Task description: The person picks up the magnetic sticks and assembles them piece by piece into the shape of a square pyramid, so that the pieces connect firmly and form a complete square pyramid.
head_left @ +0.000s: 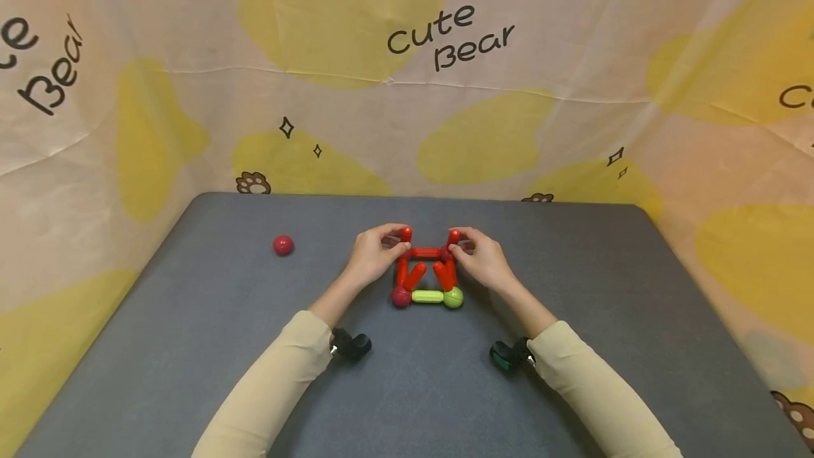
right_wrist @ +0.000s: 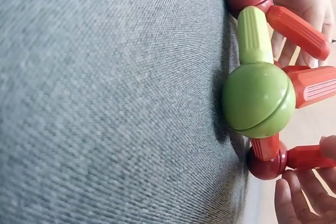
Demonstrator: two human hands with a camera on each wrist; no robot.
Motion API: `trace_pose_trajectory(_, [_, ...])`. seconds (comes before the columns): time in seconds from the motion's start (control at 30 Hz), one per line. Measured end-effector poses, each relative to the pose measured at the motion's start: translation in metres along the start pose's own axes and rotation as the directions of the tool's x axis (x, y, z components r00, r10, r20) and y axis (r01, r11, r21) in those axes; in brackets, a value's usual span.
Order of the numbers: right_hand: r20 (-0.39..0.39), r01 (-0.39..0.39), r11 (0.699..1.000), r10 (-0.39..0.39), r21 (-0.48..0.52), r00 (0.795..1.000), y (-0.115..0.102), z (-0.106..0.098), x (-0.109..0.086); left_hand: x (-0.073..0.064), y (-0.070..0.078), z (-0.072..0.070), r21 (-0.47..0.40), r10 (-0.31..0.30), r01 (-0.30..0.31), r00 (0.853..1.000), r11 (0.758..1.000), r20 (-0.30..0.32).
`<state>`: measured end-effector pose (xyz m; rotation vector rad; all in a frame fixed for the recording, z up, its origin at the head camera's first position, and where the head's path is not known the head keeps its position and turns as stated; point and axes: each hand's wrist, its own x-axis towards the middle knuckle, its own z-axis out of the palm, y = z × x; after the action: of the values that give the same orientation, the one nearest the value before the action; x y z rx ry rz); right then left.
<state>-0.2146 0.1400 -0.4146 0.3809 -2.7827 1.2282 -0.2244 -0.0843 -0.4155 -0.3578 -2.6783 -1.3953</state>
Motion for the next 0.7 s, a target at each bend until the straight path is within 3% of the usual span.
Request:
trace_pose_trajectory(0.4, [-0.03,0.041,0.999,-0.042,-0.025,0.999,0.0016,0.0034,0.0056,0.0046,-0.0008,0.001,0.03,0.038,-0.038,0.999,0.999,-0.009])
trace_pose_trajectory(0.7, [-0.041,0.131,0.99,-0.133,-0.048,0.99,0.0036,0.0038,0.0055,0.0026,-0.0005,0.0008,0.072,0.097,-0.097,0.995,0.993,0.003])
